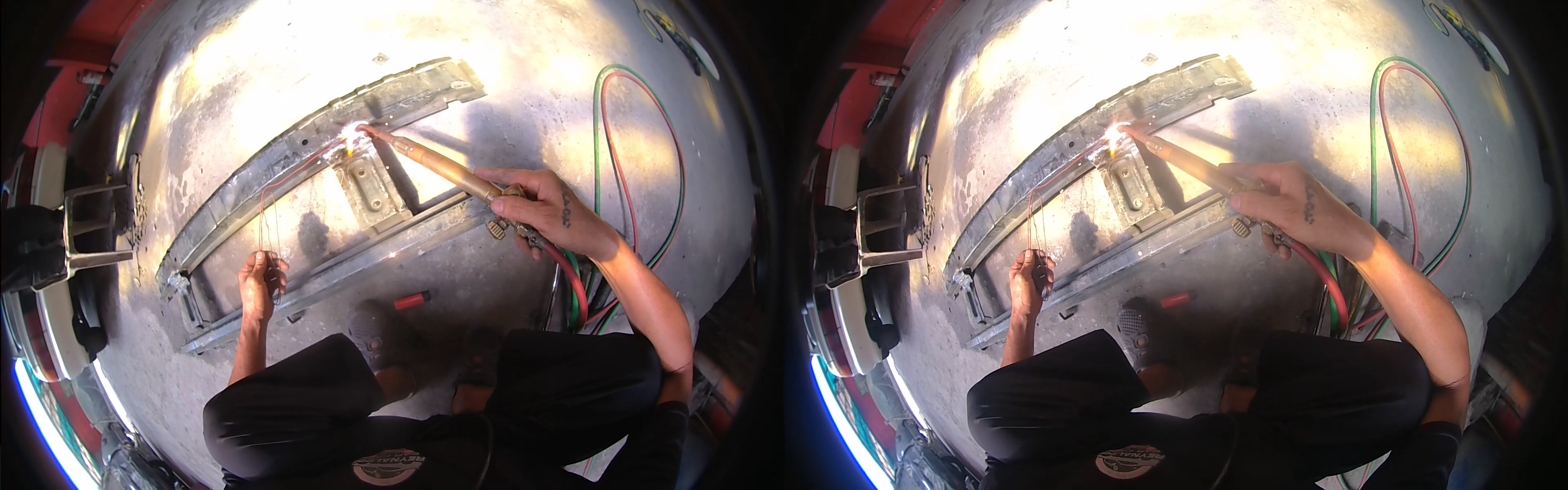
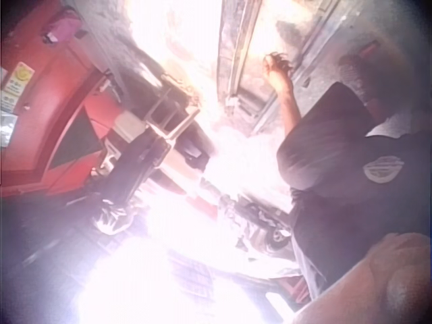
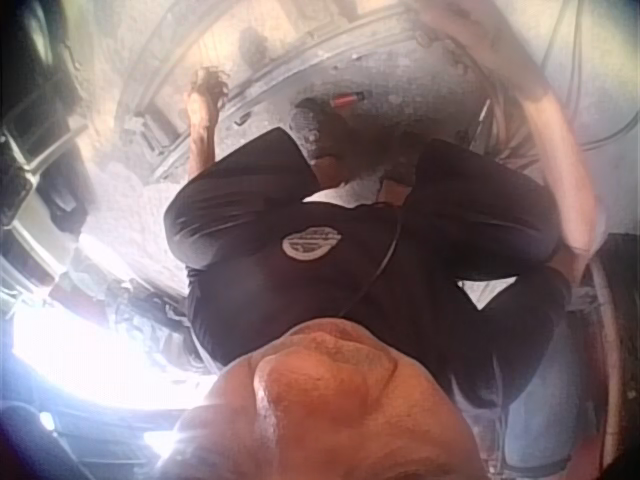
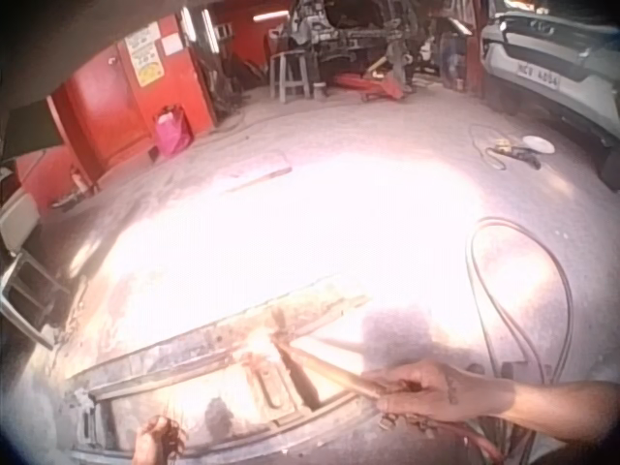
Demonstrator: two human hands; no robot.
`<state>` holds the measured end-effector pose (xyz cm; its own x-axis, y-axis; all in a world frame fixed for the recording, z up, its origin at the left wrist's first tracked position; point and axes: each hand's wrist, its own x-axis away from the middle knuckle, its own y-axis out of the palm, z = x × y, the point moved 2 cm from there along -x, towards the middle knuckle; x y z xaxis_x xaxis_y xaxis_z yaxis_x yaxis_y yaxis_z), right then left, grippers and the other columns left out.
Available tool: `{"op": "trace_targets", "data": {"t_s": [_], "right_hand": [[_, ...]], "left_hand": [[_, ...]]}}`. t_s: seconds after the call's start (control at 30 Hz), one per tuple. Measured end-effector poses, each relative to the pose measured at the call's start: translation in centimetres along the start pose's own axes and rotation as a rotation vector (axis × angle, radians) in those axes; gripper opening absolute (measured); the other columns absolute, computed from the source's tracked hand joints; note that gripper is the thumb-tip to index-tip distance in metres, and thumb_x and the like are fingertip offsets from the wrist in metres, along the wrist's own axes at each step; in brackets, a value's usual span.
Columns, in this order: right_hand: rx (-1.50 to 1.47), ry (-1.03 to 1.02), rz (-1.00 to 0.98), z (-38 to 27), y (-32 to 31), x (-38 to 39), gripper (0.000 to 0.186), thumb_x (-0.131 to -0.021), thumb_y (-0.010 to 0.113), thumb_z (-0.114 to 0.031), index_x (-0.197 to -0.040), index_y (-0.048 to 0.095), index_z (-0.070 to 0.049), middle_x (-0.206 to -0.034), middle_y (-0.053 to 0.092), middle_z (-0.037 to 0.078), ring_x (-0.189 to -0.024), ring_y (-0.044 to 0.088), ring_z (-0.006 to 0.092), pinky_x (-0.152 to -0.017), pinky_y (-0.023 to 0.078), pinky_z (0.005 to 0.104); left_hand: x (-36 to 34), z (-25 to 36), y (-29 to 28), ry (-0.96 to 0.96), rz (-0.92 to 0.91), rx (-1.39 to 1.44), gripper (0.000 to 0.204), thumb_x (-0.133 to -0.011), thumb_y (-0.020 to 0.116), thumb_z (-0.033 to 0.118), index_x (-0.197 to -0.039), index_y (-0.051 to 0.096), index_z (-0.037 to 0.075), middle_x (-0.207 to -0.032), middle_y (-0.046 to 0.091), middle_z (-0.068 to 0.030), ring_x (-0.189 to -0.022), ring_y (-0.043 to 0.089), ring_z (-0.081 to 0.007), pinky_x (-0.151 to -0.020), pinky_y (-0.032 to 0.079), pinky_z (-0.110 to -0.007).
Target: The person sits on the floor and uses a welding torch to join two metal pieces. They feed a filler rod into the molten pool with their left hand while guiding the torch with their right hand, creating a continuous weld bead along the seam.
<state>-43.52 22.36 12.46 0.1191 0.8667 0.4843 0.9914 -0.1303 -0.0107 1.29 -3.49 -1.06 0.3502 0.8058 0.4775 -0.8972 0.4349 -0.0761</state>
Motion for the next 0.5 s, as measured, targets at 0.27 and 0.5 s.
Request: {"op": "trace_targets", "data": {"t_s": [0.27, 0.5], "right_hand": [[-0.001, 0.003, -0.002, -0.22, 0.08, 0.02, 0.054, -0.101, 0.064, -0.026, -0.149, 0.057, -0.002, -0.079, 0.064, 0.005, -0.052, 0.061, 0.0102, -0.046, 0.048, 0.024], [0.022, 0.014, -0.031, -0.27, 0.02, -0.11, 0.054, -0.107, 0.059, -0.02, -0.155, 0.048, 0.0, -0.077, 0.059, 0.0, -0.053, 0.063, 0.0094, -0.045, 0.048, 0.0242]], "left_hand": [[0.05, 0.02, 0.01, 0.004, 0.008, 0.001, 0.035, -0.109, 0.057, 0.037, -0.098, 0.066, 0.005, -0.08, 0.071, -0.012, -0.052, 0.061, -0.0152, -0.043, 0.046, -0.027], [-0.05, -0.08, 0.0, 0.002, 0.008, 0.005, 0.034, -0.109, 0.057, 0.036, -0.099, 0.066, 0.005, -0.08, 0.071, -0.0123, -0.052, 0.061, -0.0153, -0.043, 0.046, -0.027]]}}
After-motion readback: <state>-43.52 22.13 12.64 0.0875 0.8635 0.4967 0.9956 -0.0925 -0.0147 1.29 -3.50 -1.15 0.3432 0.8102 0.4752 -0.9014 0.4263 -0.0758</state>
